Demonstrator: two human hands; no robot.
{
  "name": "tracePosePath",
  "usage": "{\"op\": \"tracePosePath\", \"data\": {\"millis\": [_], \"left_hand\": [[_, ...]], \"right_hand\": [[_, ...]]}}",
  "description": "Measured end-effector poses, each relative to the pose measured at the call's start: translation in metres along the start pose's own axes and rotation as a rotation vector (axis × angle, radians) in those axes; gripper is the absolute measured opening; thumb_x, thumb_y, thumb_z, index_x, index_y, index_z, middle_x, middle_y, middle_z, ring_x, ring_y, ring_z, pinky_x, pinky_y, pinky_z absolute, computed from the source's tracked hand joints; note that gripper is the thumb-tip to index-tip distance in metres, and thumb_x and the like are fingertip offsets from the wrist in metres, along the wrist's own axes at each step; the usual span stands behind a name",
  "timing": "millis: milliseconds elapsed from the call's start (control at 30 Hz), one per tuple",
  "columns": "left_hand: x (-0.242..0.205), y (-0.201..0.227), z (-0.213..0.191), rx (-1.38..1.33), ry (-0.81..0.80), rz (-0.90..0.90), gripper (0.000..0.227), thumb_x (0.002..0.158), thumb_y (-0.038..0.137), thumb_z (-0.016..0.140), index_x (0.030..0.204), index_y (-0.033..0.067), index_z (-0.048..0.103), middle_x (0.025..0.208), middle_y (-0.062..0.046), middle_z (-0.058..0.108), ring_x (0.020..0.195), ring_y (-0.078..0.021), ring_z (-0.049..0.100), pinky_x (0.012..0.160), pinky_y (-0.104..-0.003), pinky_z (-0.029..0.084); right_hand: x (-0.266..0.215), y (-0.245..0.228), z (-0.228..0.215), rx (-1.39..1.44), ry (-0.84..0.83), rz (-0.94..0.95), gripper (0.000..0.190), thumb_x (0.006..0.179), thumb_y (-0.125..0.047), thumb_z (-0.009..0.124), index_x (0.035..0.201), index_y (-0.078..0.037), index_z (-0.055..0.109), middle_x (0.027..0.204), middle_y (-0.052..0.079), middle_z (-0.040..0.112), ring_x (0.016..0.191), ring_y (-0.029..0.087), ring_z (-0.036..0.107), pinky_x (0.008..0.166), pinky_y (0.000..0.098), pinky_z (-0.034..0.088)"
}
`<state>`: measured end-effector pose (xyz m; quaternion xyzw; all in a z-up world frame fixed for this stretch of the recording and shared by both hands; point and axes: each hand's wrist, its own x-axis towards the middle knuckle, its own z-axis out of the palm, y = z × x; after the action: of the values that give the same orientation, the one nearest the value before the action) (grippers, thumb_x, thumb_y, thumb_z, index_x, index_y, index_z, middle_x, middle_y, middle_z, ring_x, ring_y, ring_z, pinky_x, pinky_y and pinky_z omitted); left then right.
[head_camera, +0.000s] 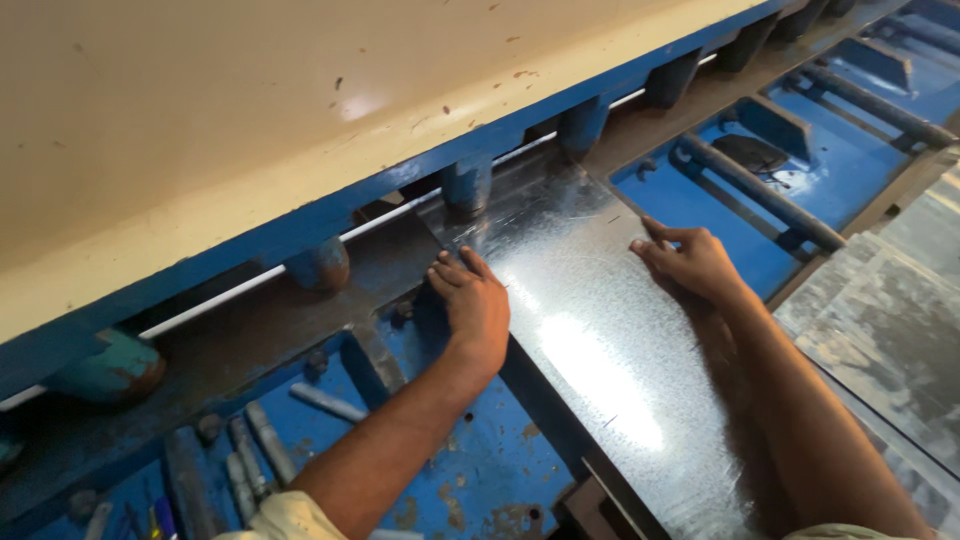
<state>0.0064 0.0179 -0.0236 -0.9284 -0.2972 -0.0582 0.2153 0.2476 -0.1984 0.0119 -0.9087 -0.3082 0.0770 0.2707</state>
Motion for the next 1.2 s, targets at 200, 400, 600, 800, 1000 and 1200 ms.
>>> {"op": "tracePosePath", "data": {"millis": [200, 400, 600, 800, 1000, 1200], "left_hand": [[0.003, 0.003, 0.001, -0.005, 0.012, -0.029, 0.058, 0.097, 0.015, 0.049, 0.146, -0.0136, 0.039, 0.141, -0.043, 0.046, 0.127, -0.0545, 0.051, 0.109, -0.060, 0.038], [0.001, 0.001, -0.006, 0.017, -0.029, -0.005, 0.060, 0.097, 0.014, 0.050, 0.147, -0.0166, 0.036, 0.142, -0.044, 0.045, 0.128, -0.0543, 0.051, 0.110, -0.058, 0.038], [0.001, -0.004, -0.016, 0.035, -0.083, 0.037, 0.065, 0.096, 0.015, 0.055, 0.147, -0.0185, 0.033, 0.142, -0.046, 0.043, 0.128, -0.0554, 0.050, 0.110, -0.057, 0.038], [0.000, -0.004, -0.019, 0.016, -0.096, 0.043, 0.065, 0.096, 0.015, 0.055, 0.147, -0.0191, 0.032, 0.142, -0.047, 0.042, 0.128, -0.0558, 0.050, 0.110, -0.057, 0.038], [0.000, -0.004, -0.022, 0.028, -0.077, 0.040, 0.064, 0.098, 0.016, 0.055, 0.146, -0.0191, 0.033, 0.141, -0.047, 0.044, 0.128, -0.0553, 0.051, 0.109, -0.057, 0.040], [0.000, -0.009, -0.029, 0.049, -0.129, 0.076, 0.067, 0.097, 0.017, 0.056, 0.147, -0.0199, 0.031, 0.141, -0.047, 0.042, 0.128, -0.0551, 0.050, 0.109, -0.056, 0.039]], "right_hand": [[-0.003, -0.004, -0.002, 0.030, 0.014, -0.014, 0.065, 0.085, -0.057, 0.070, 0.136, -0.016, 0.069, 0.093, 0.019, 0.079, 0.083, 0.028, 0.077, 0.083, 0.0416, 0.058], [0.002, -0.003, -0.004, 0.039, -0.010, 0.009, 0.065, 0.085, -0.058, 0.071, 0.134, -0.015, 0.069, 0.093, 0.019, 0.078, 0.081, 0.028, 0.076, 0.082, 0.0425, 0.059], [0.004, -0.005, -0.005, 0.013, -0.030, 0.080, 0.062, 0.085, -0.059, 0.070, 0.124, -0.011, 0.077, 0.082, 0.021, 0.078, 0.073, 0.029, 0.076, 0.077, 0.0430, 0.061], [0.006, -0.004, -0.003, 0.013, -0.028, 0.098, 0.062, 0.085, -0.060, 0.070, 0.123, -0.011, 0.076, 0.081, 0.020, 0.076, 0.071, 0.029, 0.076, 0.077, 0.0443, 0.061], [0.007, -0.002, -0.003, 0.016, -0.037, 0.100, 0.062, 0.085, -0.060, 0.070, 0.123, -0.012, 0.076, 0.082, 0.020, 0.077, 0.072, 0.029, 0.076, 0.077, 0.0452, 0.062], [0.006, -0.003, -0.003, 0.012, -0.026, 0.084, 0.063, 0.085, -0.060, 0.069, 0.132, -0.017, 0.071, 0.084, 0.021, 0.077, 0.073, 0.029, 0.076, 0.077, 0.0442, 0.060]]}}
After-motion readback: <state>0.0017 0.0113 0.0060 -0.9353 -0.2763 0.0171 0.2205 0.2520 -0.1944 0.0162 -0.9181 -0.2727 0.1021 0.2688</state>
